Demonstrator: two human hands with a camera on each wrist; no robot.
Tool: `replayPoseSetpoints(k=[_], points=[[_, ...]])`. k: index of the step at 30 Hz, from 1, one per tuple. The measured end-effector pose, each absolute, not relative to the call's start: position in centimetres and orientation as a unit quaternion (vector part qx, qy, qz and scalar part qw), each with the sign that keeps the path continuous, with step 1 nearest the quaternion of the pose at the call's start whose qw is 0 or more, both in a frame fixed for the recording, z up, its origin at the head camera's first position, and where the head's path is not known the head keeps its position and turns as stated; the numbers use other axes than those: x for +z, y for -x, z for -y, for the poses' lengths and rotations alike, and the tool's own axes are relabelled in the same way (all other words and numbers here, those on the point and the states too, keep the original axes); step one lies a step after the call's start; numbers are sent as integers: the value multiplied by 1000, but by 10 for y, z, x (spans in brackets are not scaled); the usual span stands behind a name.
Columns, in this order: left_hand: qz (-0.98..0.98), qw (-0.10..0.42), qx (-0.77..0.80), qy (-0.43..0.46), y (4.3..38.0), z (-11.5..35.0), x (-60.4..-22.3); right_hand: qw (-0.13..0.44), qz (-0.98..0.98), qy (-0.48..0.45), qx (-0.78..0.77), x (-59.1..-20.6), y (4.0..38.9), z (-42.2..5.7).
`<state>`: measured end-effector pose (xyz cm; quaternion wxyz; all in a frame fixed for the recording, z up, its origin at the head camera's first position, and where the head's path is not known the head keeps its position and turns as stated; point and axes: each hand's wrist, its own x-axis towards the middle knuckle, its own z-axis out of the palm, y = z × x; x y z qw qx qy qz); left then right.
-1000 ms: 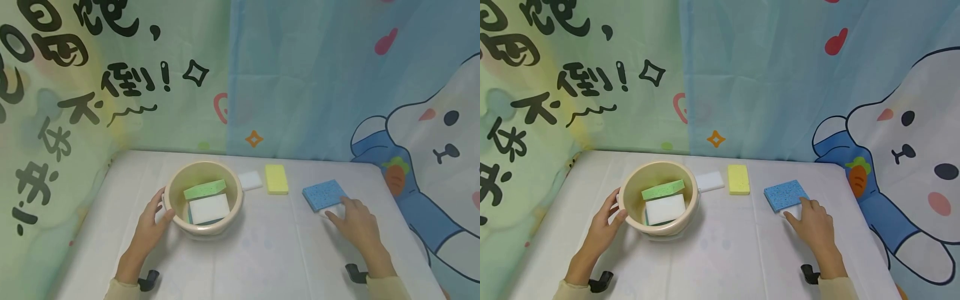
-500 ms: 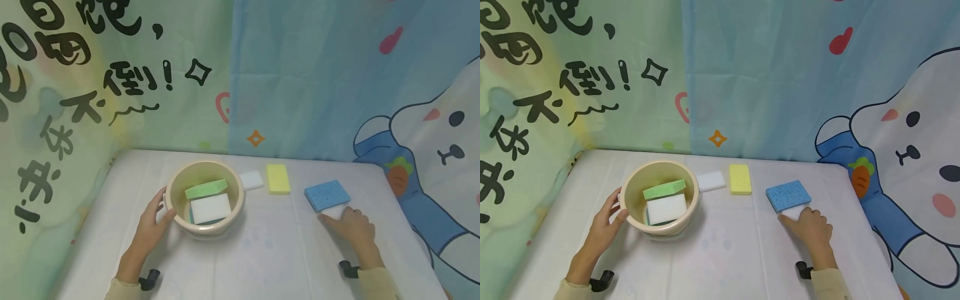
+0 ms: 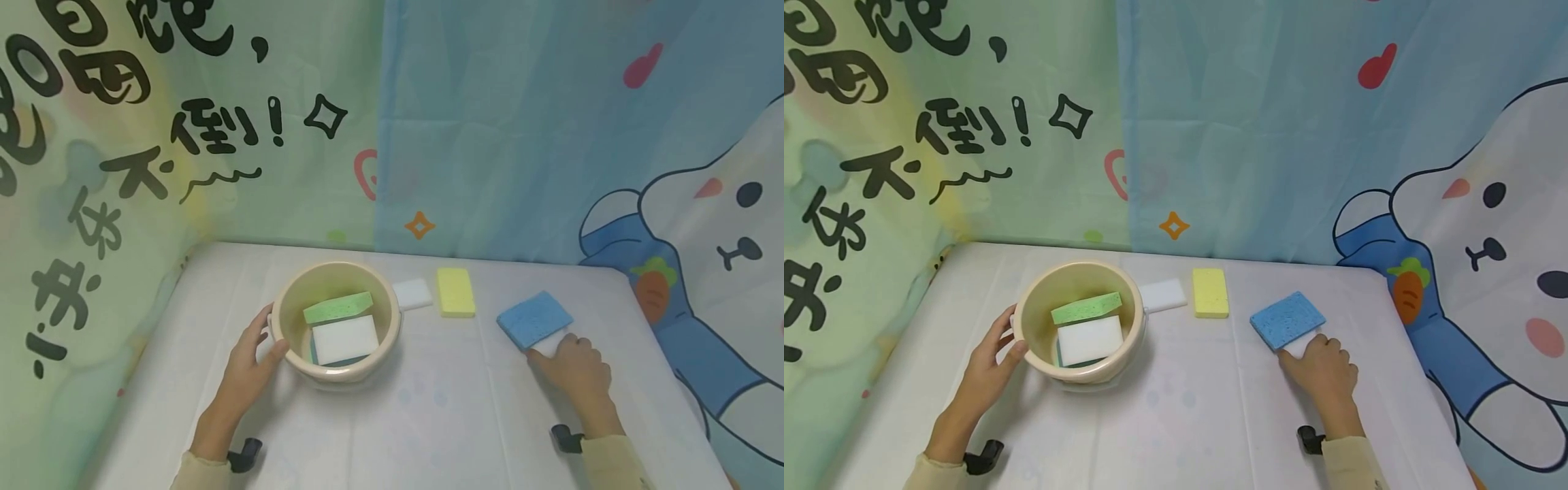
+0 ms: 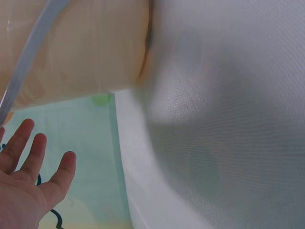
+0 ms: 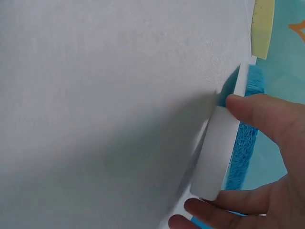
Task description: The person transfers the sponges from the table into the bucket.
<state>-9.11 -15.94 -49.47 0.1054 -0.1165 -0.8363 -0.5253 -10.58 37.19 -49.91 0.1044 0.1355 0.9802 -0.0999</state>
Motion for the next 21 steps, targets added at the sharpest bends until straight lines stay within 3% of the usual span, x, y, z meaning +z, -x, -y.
replayPoseSetpoints(k=[9,21], points=[[838,100,-524,112,91,160,-494,39,-989,-120,-80,-495,101,-372],[844,95,-518,104,90,158,-493,-31,-995,-88,-37,-455,89,-366]])
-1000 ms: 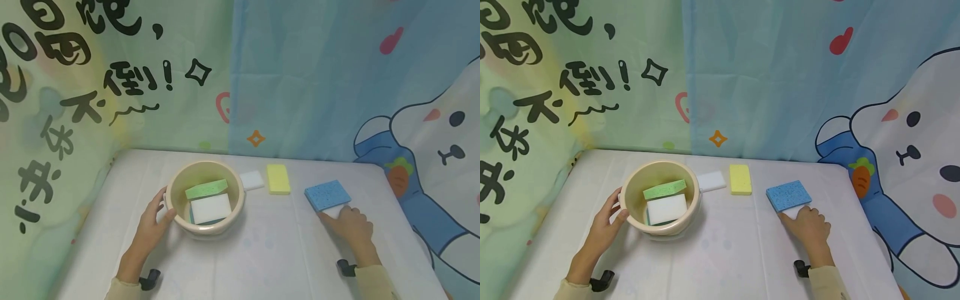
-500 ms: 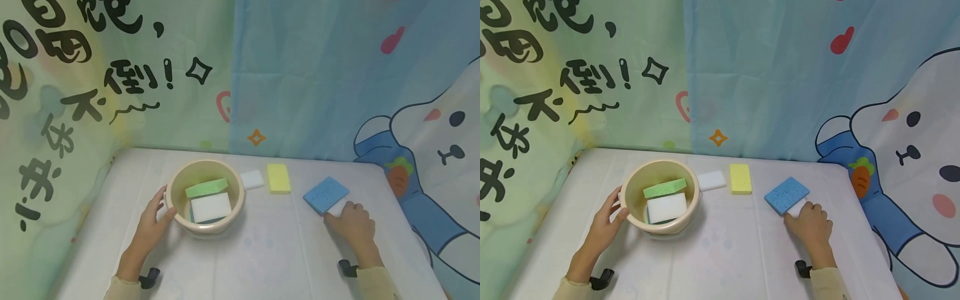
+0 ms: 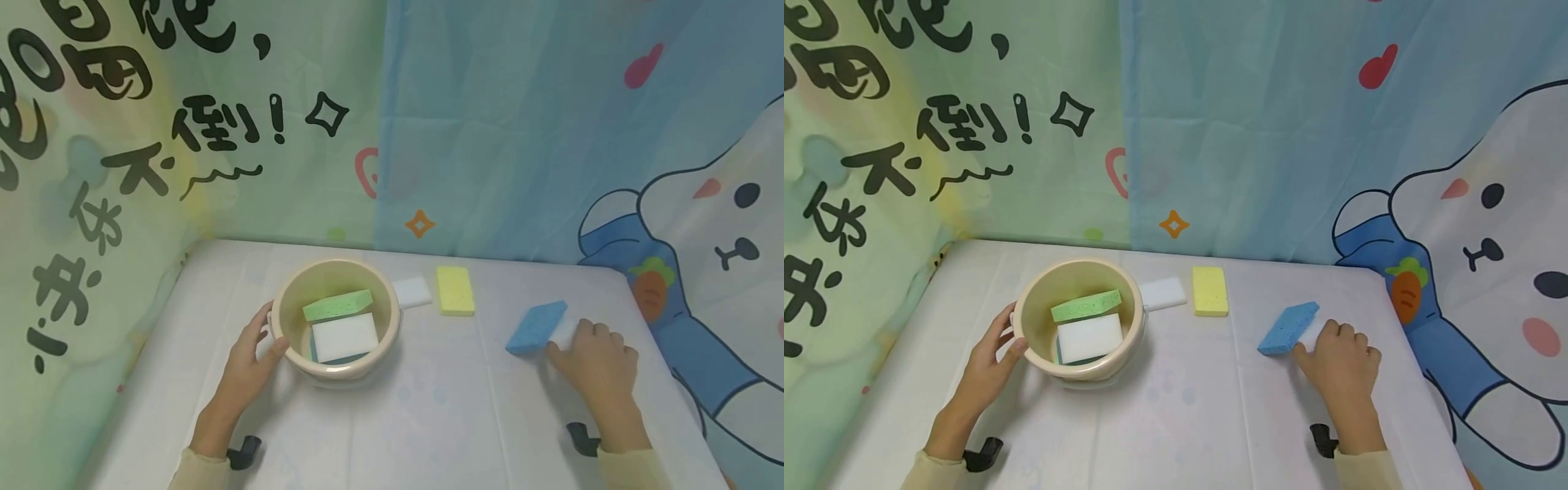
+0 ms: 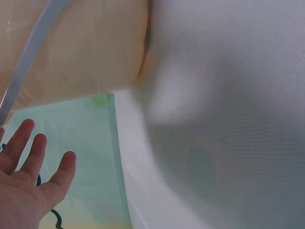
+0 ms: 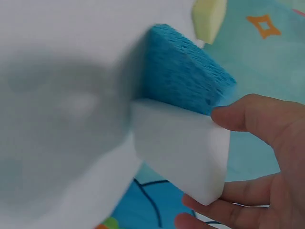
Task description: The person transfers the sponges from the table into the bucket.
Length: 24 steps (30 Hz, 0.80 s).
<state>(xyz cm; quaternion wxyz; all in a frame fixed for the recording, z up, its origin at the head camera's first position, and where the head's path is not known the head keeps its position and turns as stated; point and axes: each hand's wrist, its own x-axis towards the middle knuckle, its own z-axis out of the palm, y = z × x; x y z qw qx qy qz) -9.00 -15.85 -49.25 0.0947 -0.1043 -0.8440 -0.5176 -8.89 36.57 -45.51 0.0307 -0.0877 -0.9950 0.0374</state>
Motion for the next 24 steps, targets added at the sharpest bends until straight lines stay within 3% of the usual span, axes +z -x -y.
replayPoseSetpoints(k=[10,16,24], points=[[843,94,-519,104,90,159,-493,63,995,82,14,-421,74,-354],[841,93,-523,104,89,159,-493,115,992,40,30,-405,70,-340],[840,93,-524,106,90,160,-494,140,986,-23,90,-389,73,-318]])
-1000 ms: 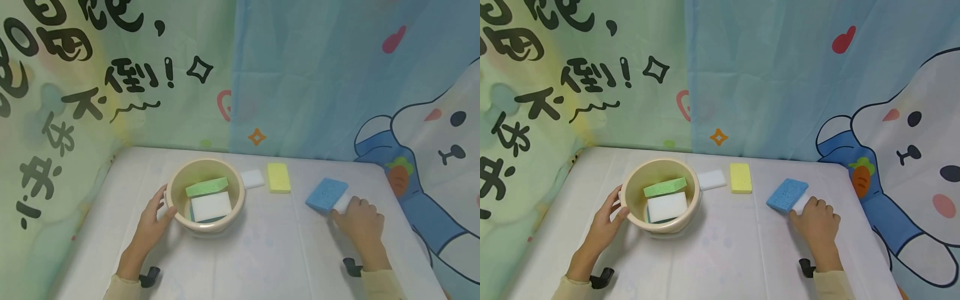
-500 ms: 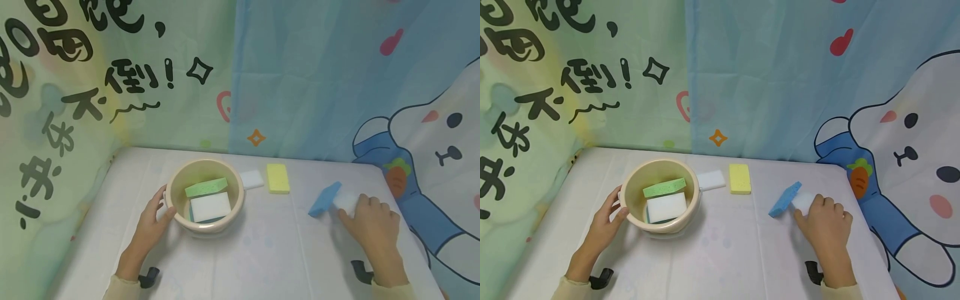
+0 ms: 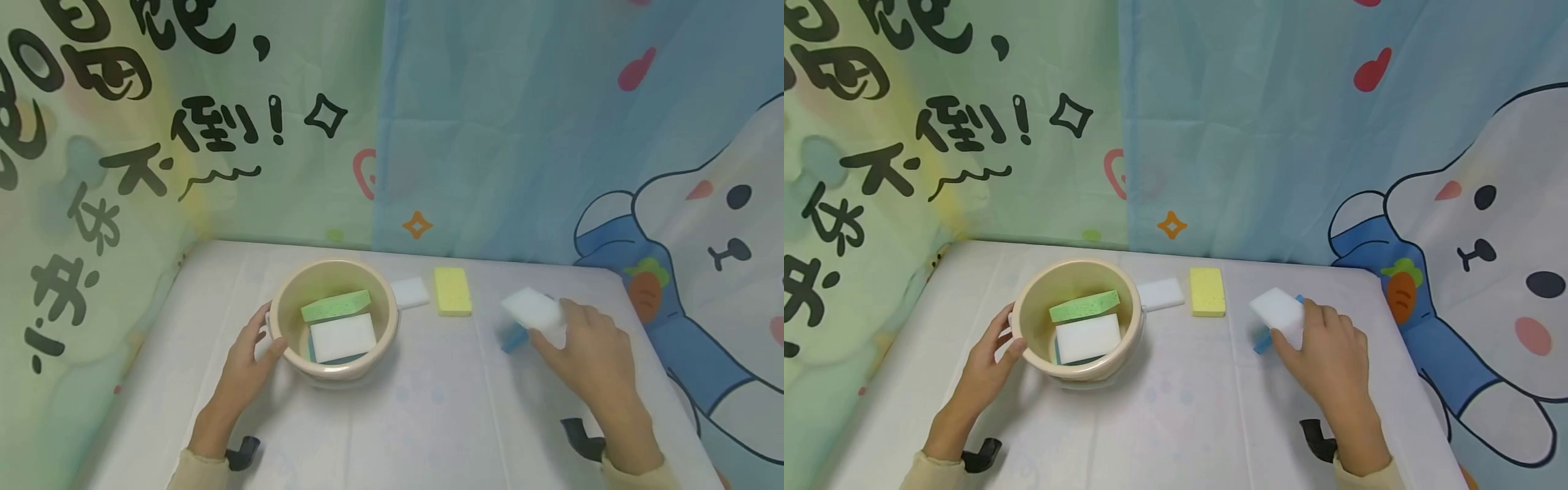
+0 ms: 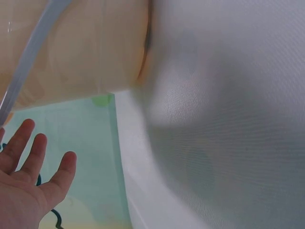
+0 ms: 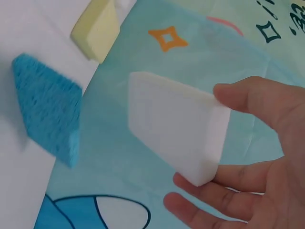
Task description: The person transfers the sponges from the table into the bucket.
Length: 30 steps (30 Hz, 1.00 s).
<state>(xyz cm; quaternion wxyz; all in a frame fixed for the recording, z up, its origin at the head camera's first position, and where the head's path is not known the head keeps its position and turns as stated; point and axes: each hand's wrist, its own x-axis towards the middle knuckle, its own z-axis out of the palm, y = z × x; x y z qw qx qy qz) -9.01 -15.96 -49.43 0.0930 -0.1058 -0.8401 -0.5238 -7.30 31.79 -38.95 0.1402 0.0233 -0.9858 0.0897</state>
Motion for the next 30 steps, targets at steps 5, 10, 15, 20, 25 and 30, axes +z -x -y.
replayPoseSetpoints(k=[5,10,15,20,25,30], points=[[839,93,-525,107,90,160,-495,117,986,-33,111,-387,77,-304],[839,94,-526,106,91,160,-496,130,980,-72,132,-382,82,-292],[837,95,-528,107,91,160,-497,140,974,-98,149,-374,86,-280],[838,95,-527,103,91,160,-496,143,966,-125,175,-368,90,-266],[840,93,-525,101,90,160,-496,151,959,-159,180,-364,95,-251],[841,94,-523,100,91,160,-495,154,955,-182,174,-359,100,-237]])
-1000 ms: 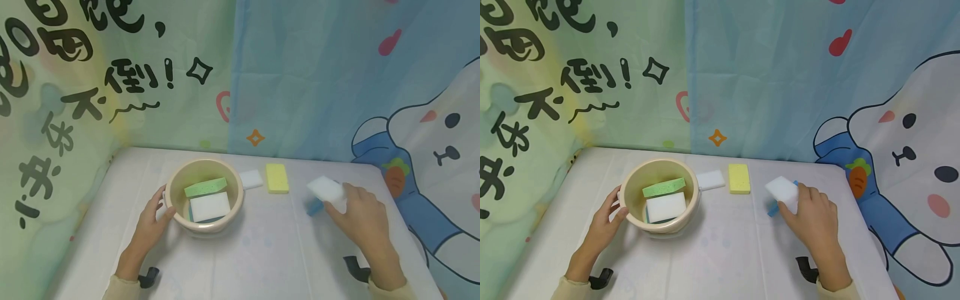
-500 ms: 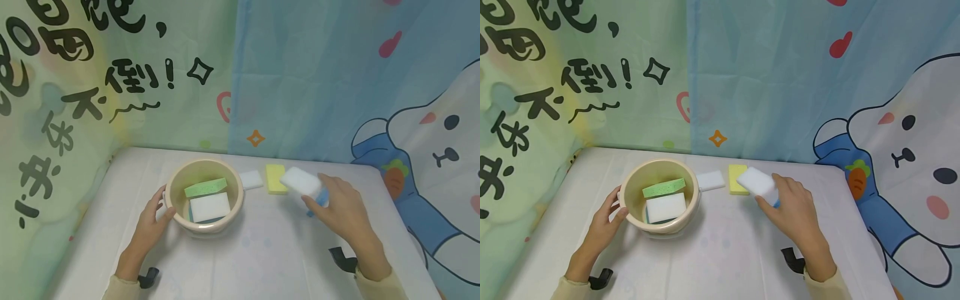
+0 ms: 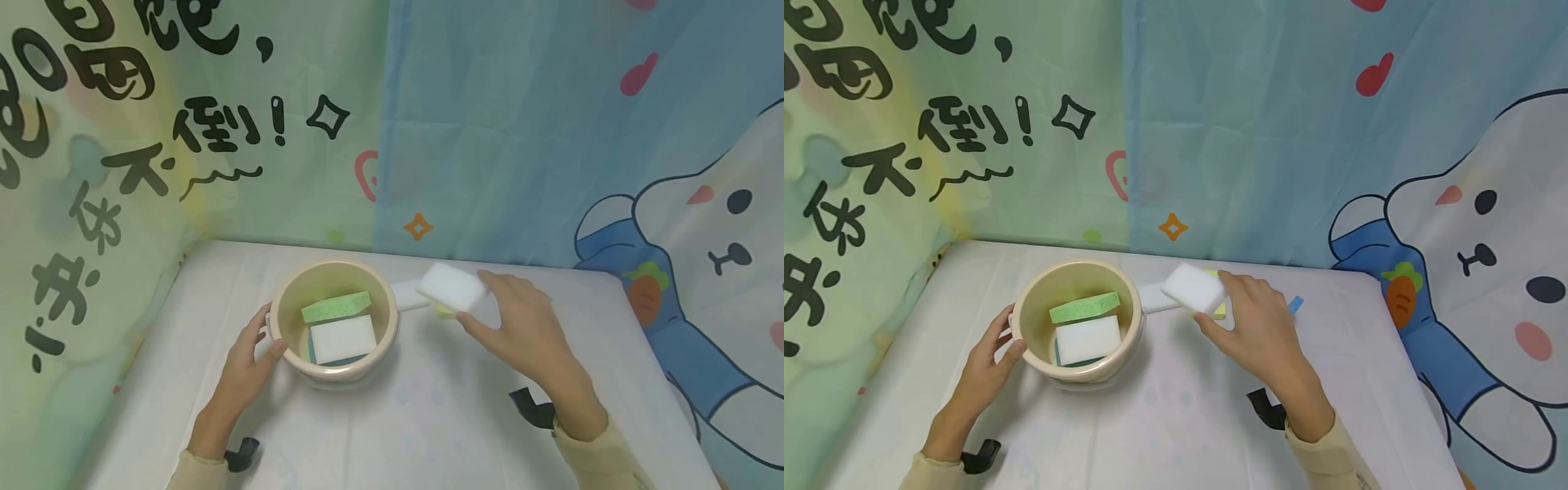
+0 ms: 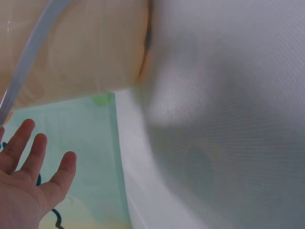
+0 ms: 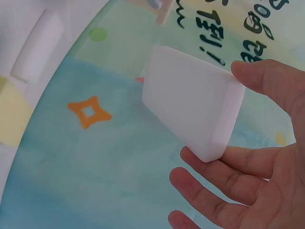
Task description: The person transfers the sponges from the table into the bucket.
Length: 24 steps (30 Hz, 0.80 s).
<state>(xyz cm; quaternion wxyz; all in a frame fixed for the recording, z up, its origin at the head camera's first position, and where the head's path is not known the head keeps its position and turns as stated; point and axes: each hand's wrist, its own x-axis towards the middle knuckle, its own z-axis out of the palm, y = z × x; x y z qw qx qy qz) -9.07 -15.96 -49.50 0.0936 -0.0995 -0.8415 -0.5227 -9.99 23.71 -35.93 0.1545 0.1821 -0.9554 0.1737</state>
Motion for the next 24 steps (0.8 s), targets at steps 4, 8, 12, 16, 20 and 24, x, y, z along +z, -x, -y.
replayPoseSetpoints(k=[4,8,12,16,20,24], points=[[839,98,-524,104,91,160,-496,152,952,-201,177,-357,106,-227],[840,98,-523,105,92,161,-496,156,945,-219,183,-356,109,-217],[844,94,-519,99,91,161,-496,162,938,-240,191,-355,112,-205],[842,96,-521,101,92,161,-495,155,932,-262,197,-354,115,-193],[841,99,-521,105,92,161,-495,134,932,-275,195,-354,118,-181],[842,97,-521,105,92,160,-496,104,936,-278,190,-354,120,-170]])
